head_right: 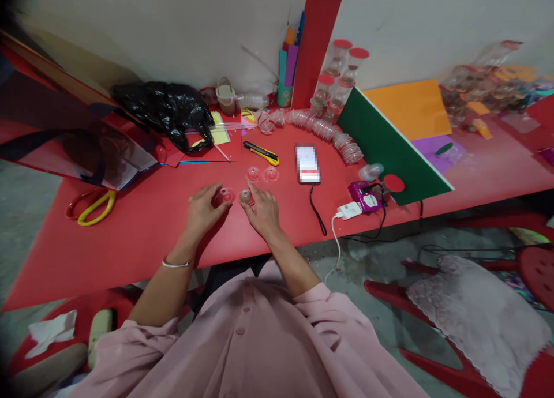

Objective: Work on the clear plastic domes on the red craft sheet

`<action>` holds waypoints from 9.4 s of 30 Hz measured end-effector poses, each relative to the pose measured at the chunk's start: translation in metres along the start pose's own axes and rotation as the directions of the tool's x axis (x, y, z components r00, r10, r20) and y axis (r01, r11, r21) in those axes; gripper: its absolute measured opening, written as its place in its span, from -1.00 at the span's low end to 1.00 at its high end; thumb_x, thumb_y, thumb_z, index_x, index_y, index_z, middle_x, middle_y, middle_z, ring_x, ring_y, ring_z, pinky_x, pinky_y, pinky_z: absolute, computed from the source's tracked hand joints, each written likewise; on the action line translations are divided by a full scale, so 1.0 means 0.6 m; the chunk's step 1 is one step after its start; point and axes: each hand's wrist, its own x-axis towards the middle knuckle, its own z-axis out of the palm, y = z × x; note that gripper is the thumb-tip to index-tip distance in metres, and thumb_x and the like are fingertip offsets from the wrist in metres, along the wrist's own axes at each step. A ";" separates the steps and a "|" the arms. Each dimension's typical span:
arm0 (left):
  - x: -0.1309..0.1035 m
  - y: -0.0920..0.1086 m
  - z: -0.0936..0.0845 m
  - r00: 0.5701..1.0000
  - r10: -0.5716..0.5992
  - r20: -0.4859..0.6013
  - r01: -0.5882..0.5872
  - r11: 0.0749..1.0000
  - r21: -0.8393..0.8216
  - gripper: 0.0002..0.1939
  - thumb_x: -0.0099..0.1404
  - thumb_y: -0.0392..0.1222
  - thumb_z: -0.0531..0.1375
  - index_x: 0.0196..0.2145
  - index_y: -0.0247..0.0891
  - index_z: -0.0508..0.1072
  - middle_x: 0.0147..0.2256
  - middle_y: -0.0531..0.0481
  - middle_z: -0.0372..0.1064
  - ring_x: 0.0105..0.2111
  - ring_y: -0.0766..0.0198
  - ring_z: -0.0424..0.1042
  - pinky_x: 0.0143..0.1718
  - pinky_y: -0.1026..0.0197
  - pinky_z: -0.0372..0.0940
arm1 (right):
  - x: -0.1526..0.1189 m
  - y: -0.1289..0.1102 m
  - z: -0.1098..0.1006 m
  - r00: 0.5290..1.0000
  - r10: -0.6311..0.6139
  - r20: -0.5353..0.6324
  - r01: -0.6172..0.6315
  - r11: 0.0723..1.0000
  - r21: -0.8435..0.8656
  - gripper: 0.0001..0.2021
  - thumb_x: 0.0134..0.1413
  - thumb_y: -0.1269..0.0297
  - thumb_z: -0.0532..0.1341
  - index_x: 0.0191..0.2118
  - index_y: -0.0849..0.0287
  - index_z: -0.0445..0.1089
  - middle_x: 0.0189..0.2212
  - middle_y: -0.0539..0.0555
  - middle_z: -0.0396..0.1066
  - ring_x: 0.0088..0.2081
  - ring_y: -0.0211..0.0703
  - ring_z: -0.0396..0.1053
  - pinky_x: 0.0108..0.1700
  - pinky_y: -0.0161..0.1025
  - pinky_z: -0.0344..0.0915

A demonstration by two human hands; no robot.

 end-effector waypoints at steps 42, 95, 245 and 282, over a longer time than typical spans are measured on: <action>0.001 0.002 0.002 1.000 0.016 -0.024 -0.017 0.999 -0.043 -0.60 0.39 -0.08 0.29 0.15 -0.13 0.56 0.11 -0.19 0.60 0.13 -0.08 0.54 0.27 -0.19 0.34 | 0.001 -0.009 -0.009 1.000 -0.016 0.003 0.016 1.000 0.026 -0.44 0.48 0.03 0.19 0.47 0.04 0.28 0.16 0.23 0.55 0.18 0.18 0.43 0.24 0.13 0.37; 0.000 -0.004 0.001 1.000 -0.025 -0.018 0.025 1.000 -0.005 -0.58 0.40 -0.09 0.29 0.19 -0.16 0.53 0.16 -0.22 0.55 0.14 -0.12 0.50 0.24 -0.19 0.33 | -0.002 -0.020 -0.024 1.000 -0.016 0.003 0.015 0.981 0.195 -0.40 0.38 0.21 0.29 0.47 -0.10 0.28 0.27 0.12 0.52 0.30 0.09 0.43 0.37 0.19 0.36; -0.006 0.033 0.010 0.948 0.317 0.013 -0.314 0.944 -0.098 -0.33 0.29 0.00 0.37 0.32 -0.12 0.43 0.23 -0.21 0.53 0.30 -0.15 0.45 0.39 -0.27 0.19 | -0.009 -0.025 -0.021 0.965 -0.134 -0.226 0.199 0.933 0.299 -0.51 0.40 0.02 0.31 0.34 -0.03 0.40 0.08 0.18 0.58 0.05 0.03 0.57 0.12 0.04 0.57; -0.006 0.031 0.012 0.952 0.303 -0.046 -0.306 0.935 -0.181 -0.25 0.28 -0.03 0.37 0.39 -0.05 0.33 0.17 -0.15 0.57 0.22 -0.06 0.52 0.42 -0.27 0.17 | -0.012 -0.026 -0.027 0.983 -0.094 -0.159 0.146 0.922 0.359 -0.41 0.32 -0.03 0.35 0.39 -0.08 0.33 0.14 0.21 0.49 -0.05 0.03 0.53 -0.01 0.05 0.61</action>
